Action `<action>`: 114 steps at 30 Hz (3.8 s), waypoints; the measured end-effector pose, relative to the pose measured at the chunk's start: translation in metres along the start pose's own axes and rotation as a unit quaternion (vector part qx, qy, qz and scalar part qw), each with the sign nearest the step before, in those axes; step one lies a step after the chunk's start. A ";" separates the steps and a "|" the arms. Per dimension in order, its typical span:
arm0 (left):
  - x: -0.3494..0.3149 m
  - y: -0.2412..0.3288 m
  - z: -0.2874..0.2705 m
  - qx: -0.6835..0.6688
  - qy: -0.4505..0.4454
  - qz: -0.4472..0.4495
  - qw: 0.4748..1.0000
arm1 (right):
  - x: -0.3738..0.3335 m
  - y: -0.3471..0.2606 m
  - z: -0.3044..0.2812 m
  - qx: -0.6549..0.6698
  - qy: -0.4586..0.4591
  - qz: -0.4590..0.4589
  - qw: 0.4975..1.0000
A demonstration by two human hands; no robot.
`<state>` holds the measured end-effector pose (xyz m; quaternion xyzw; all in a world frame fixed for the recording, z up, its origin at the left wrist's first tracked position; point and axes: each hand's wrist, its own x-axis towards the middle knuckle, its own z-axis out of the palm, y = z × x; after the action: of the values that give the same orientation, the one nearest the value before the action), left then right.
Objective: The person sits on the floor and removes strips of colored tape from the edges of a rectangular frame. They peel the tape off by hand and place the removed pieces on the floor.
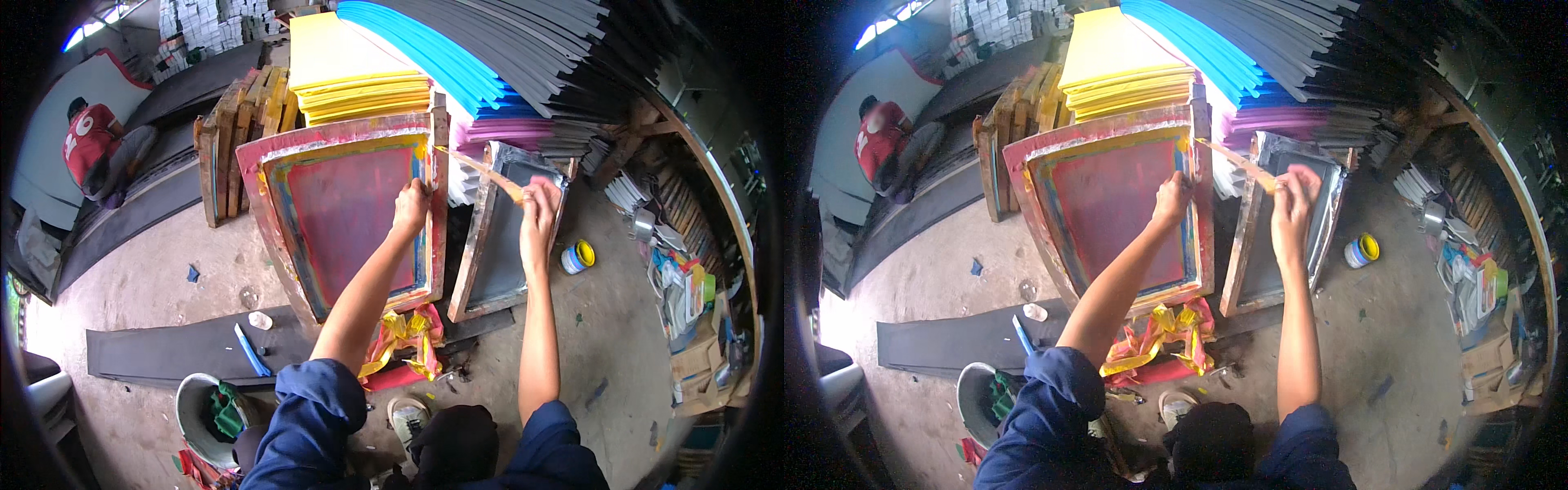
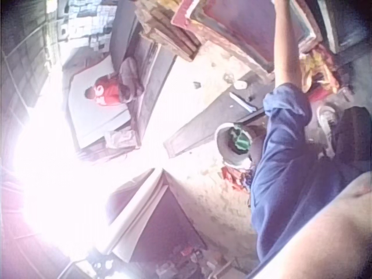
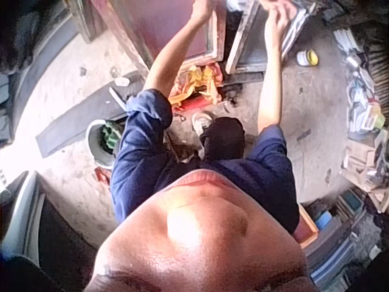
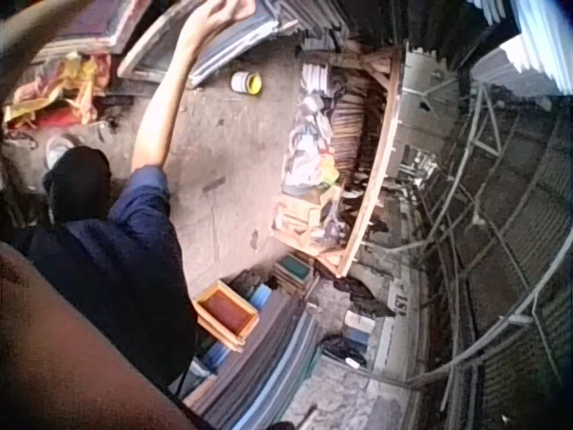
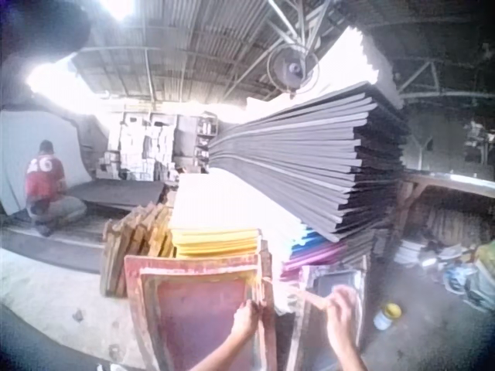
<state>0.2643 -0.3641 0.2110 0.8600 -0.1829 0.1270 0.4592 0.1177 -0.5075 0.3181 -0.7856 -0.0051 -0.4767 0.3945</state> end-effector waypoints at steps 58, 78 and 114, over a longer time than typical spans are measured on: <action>0.097 0.059 -0.066 0.324 0.085 0.066 0.940 | 0.004 -0.006 0.112 -0.177 -0.168 0.201 0.949; 0.095 0.059 -0.067 0.339 0.043 0.072 0.937 | -0.018 -0.019 0.097 -0.154 -0.145 0.210 0.954; 0.099 0.061 -0.089 0.325 0.106 0.072 0.937 | 0.033 0.004 0.133 0.282 -0.010 0.054 0.958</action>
<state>0.3224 -0.3402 0.3431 0.9285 -0.1433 0.3025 0.1608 0.2368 -0.4397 0.3093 -0.6461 -0.1009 -0.4255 0.6255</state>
